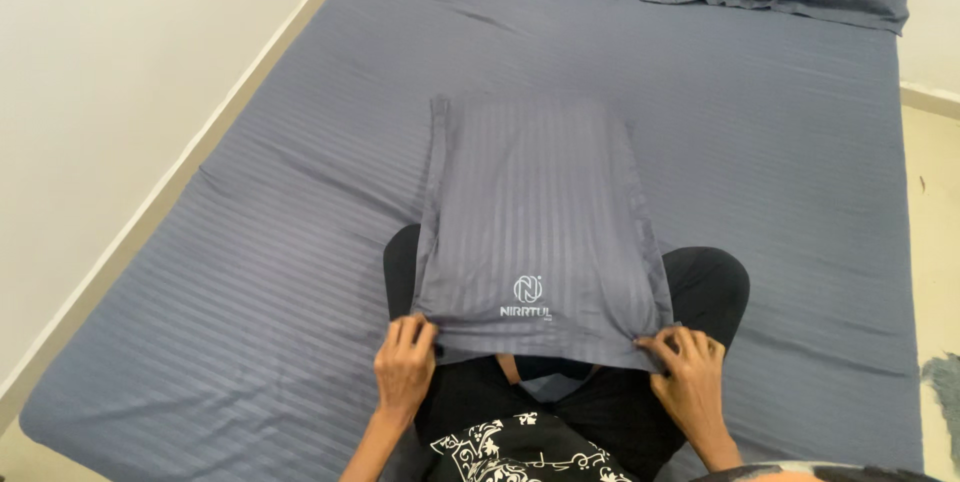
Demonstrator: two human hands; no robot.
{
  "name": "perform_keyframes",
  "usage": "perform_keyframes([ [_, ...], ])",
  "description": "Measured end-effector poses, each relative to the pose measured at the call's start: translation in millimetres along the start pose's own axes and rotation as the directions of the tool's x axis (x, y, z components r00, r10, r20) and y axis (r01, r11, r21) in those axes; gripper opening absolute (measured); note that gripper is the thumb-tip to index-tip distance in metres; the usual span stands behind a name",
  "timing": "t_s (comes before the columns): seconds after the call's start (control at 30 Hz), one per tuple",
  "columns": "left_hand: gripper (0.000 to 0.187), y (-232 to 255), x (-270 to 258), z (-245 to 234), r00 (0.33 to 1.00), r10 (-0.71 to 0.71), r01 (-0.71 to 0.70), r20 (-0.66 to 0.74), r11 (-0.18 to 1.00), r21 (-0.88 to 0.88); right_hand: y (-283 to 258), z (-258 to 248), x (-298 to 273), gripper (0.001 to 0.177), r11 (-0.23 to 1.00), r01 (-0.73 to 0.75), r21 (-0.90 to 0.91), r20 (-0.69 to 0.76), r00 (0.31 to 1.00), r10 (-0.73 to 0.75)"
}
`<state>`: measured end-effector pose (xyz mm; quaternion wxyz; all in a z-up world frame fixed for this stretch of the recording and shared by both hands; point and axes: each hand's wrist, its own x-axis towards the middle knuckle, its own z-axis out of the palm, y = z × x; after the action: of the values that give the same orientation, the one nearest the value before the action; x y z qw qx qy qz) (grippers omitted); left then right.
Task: The person puts a pillowcase onto a pillow by hand and then tucks the edge of a bedsheet under a mattress.
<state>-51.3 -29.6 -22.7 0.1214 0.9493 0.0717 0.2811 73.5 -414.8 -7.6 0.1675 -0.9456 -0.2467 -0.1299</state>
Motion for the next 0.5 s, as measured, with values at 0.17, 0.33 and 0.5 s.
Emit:
perform_keyframes([
  [0.17,0.064,11.9,14.1,-3.8,0.769,-0.610,0.636,0.190,0.704,-0.315,-32.6,5.0,16.2,0.066,0.940,-0.338,-0.042,-0.109,0.937,0.332],
  [0.33,0.074,4.7,17.8,-0.7,0.372,-0.690,0.905,0.621,0.121,-0.407,-43.1,30.7,22.9,0.057,0.883,-0.387,0.266,-0.110,0.898,0.426],
  [0.5,0.074,-28.1,23.2,-43.8,0.565,-0.610,0.825,0.556,0.408,-0.391,36.1,40.0,22.7,0.049,0.236,-0.570,0.787,0.292,0.681,0.671],
])
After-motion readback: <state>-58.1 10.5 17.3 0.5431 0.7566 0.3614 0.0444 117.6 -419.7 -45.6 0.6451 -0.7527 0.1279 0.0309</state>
